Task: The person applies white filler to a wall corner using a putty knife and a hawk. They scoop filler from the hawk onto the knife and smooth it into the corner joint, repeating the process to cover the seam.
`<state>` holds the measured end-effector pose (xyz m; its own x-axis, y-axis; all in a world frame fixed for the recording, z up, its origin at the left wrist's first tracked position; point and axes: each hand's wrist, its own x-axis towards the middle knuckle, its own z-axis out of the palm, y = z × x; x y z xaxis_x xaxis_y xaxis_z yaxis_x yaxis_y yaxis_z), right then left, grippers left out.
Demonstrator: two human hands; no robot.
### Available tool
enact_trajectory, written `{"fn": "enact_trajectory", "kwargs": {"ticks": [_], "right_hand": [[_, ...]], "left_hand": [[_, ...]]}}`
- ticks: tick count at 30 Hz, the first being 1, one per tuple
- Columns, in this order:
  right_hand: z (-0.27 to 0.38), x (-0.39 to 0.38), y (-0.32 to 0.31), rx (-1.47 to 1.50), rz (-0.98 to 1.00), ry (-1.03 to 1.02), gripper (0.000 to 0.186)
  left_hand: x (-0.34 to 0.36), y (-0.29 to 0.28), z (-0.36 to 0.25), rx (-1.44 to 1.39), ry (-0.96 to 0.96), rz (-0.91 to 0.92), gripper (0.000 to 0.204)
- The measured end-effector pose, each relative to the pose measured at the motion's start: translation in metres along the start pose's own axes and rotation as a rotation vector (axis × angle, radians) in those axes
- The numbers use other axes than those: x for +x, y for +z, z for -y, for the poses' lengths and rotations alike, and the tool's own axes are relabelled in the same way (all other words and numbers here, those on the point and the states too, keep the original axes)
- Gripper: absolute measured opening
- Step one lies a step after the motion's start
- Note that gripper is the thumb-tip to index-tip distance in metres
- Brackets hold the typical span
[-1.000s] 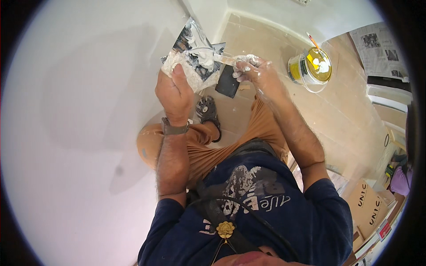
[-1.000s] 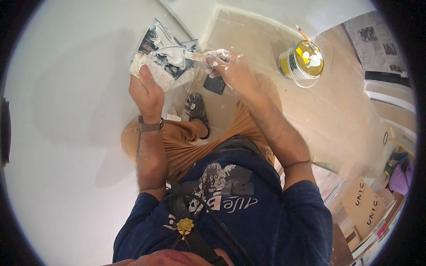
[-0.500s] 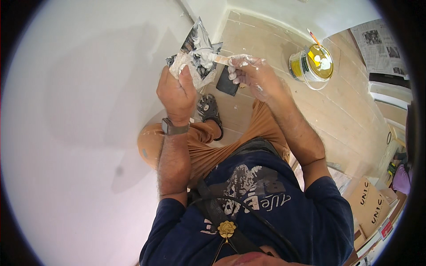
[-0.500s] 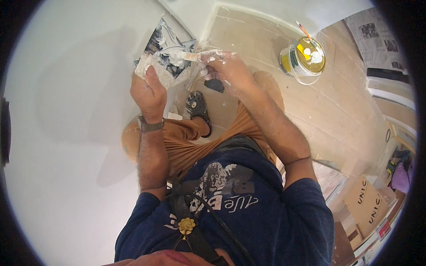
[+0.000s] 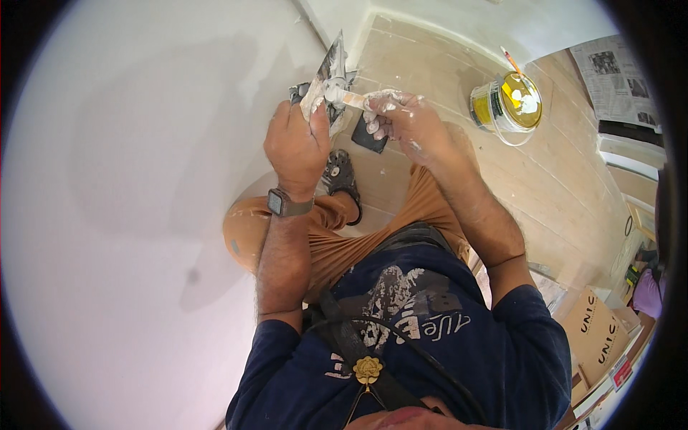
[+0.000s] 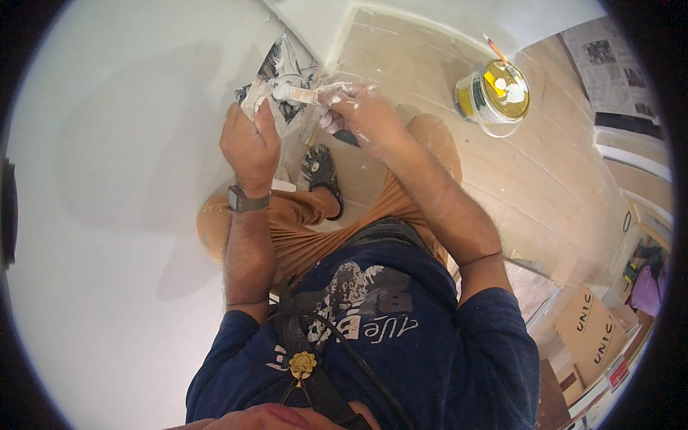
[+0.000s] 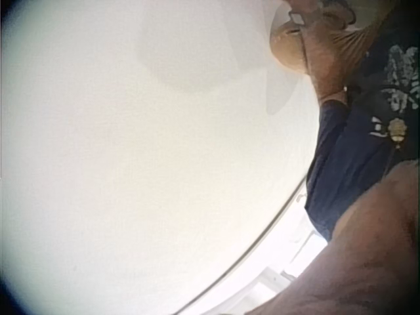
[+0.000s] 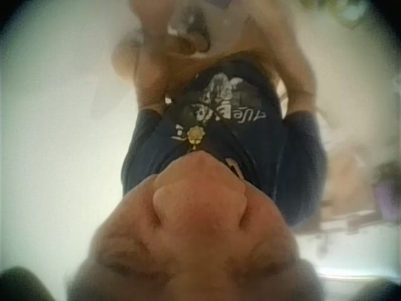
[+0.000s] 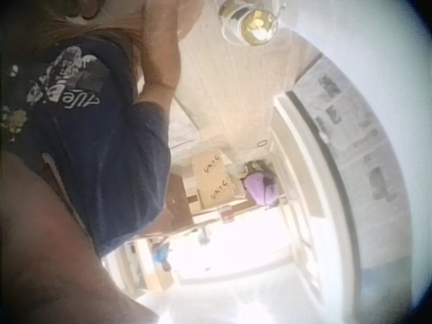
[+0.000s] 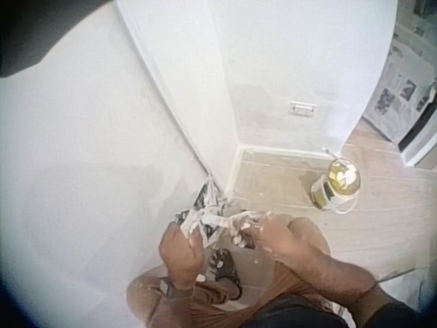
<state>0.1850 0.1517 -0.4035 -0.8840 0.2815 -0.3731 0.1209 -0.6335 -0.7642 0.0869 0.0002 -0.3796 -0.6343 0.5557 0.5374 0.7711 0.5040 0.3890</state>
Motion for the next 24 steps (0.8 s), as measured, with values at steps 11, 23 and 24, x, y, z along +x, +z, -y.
{"fn": "enact_trajectory", "kwargs": {"ticks": [11,23,24], "right_hand": [[0.001,0.001,-0.002,-0.561,0.041,-0.055,0.021],[-0.02,0.033,0.012,0.247,0.165,-0.019,0.019],[-0.024,0.041,0.012,0.29,0.155,-0.016,0.02]], "left_hand": [[0.004,0.0,-0.002,-0.003,-0.054,-0.026,0.017],[0.01,-0.057,0.024,-0.155,-0.326,-0.329,0.027],[0.01,-0.06,0.024,-0.209,-0.372,-0.343,0.028]]}}
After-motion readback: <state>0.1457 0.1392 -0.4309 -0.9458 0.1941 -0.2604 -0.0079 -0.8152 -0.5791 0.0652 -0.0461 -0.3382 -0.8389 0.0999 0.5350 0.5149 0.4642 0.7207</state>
